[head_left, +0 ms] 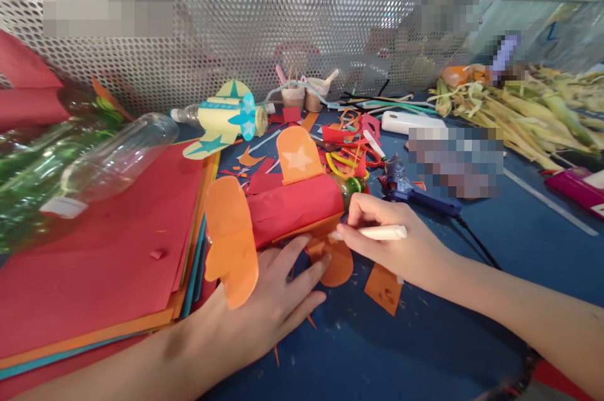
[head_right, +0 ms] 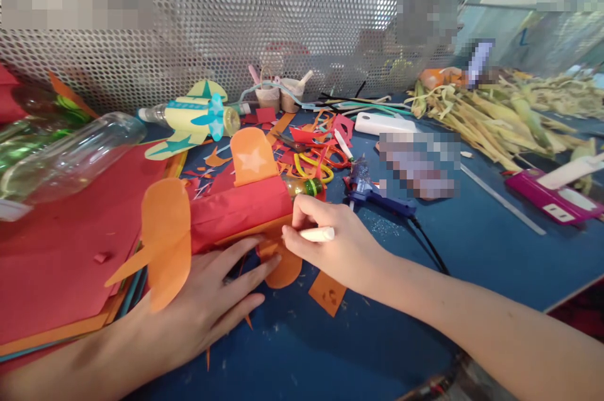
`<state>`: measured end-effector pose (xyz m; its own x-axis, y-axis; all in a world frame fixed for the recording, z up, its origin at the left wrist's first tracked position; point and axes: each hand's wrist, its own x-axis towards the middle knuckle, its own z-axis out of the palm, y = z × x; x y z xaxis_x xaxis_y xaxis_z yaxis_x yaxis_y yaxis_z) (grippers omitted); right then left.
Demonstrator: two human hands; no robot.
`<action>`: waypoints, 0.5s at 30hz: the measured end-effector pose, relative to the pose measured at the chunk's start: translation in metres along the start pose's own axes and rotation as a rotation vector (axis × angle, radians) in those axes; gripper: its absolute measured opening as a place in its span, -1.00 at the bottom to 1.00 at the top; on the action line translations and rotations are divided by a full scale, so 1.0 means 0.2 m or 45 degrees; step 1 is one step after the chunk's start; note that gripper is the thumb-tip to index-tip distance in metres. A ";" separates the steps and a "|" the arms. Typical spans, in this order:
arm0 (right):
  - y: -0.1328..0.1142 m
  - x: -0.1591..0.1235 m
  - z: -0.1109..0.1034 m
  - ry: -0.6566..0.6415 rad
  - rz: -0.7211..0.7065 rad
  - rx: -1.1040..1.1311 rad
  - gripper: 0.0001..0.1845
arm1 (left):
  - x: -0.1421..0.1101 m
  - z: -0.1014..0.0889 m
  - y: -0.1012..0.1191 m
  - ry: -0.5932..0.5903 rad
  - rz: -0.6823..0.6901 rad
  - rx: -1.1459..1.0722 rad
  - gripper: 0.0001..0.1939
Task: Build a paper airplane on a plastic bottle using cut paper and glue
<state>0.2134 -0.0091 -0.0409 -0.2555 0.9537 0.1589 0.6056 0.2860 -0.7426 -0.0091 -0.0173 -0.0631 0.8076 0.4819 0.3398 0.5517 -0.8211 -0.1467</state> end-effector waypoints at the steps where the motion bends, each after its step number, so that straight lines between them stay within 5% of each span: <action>1: 0.00 0.00 -0.01 0.008 0.005 -0.013 -0.74 | 0.00 0.00 0.00 0.002 0.014 0.004 -0.62; 15: -0.01 0.01 -0.03 0.005 0.014 -0.073 -0.75 | 0.02 -0.02 0.00 -0.007 0.033 -0.026 -0.68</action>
<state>0.2164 -0.0079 -0.0345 -0.2459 0.9571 0.1536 0.6508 0.2804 -0.7056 -0.0072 -0.0179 -0.0580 0.8226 0.4622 0.3312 0.5264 -0.8393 -0.1361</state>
